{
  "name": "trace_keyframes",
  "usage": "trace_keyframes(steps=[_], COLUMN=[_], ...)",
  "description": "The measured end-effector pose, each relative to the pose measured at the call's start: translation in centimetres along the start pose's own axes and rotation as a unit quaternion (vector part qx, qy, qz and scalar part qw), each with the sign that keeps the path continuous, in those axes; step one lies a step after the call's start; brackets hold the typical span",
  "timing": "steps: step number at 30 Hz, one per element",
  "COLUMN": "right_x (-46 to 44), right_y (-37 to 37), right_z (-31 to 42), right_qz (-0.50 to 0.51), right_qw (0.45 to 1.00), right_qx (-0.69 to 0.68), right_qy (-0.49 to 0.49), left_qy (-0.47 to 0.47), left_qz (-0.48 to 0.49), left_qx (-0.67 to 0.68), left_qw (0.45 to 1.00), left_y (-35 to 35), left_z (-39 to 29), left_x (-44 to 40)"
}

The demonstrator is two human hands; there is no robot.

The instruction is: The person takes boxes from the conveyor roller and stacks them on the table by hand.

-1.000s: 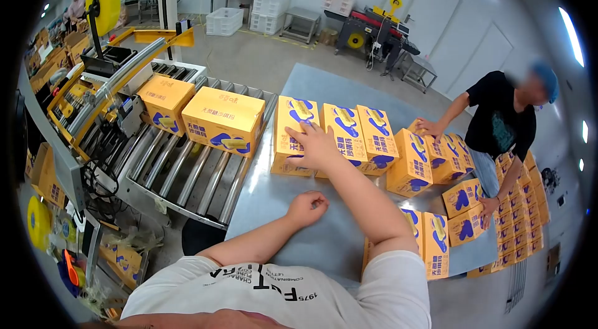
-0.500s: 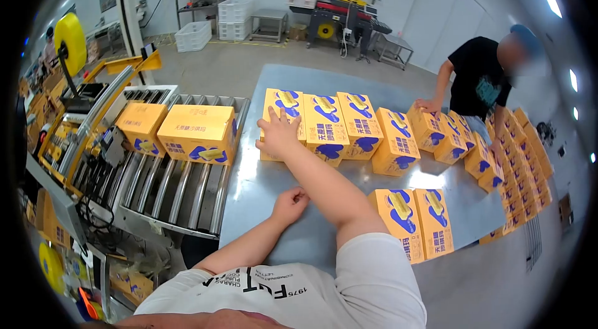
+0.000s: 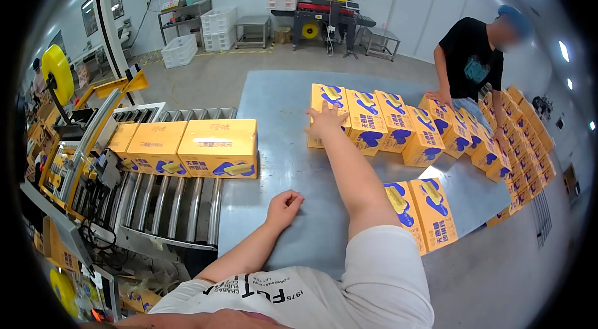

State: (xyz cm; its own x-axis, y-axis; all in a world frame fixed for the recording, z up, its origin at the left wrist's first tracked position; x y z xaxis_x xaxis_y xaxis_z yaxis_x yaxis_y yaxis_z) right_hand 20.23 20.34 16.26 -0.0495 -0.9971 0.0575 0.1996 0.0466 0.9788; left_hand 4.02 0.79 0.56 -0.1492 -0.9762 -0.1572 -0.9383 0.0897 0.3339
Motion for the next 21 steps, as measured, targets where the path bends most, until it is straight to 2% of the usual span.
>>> trace_keyframes(steps=[13, 21], right_x=[2.7, 2.5], right_y=[0.4, 0.5], right_z=[-4.5, -4.4], right_qz=[0.011, -0.029], right_qw=[0.999, 0.997], right_qx=[-0.006, -0.018], right_qy=[0.037, 0.071], left_qy=[0.028, 0.028], left_qz=[0.013, 0.006], left_qx=[0.014, -0.005], left_qw=[0.999, 1.000], left_y=[0.4, -0.3], left_z=[-1.2, 0.0], left_x=[0.2, -0.4])
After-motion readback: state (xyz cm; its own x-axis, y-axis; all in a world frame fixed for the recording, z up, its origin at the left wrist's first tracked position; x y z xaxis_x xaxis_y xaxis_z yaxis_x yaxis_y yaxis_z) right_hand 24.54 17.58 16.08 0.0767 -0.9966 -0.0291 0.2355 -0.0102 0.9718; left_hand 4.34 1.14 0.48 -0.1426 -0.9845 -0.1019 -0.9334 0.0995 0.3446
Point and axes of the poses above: each hand's wrist, its own x-axis away from the middle knuckle, its own y-axis out of the back of the hand, z = x × y, the point moved 5 cm from there along -x, towards the middle knuckle, and after that the axes turned 13 degrees about -x, right-handed, at the moved point
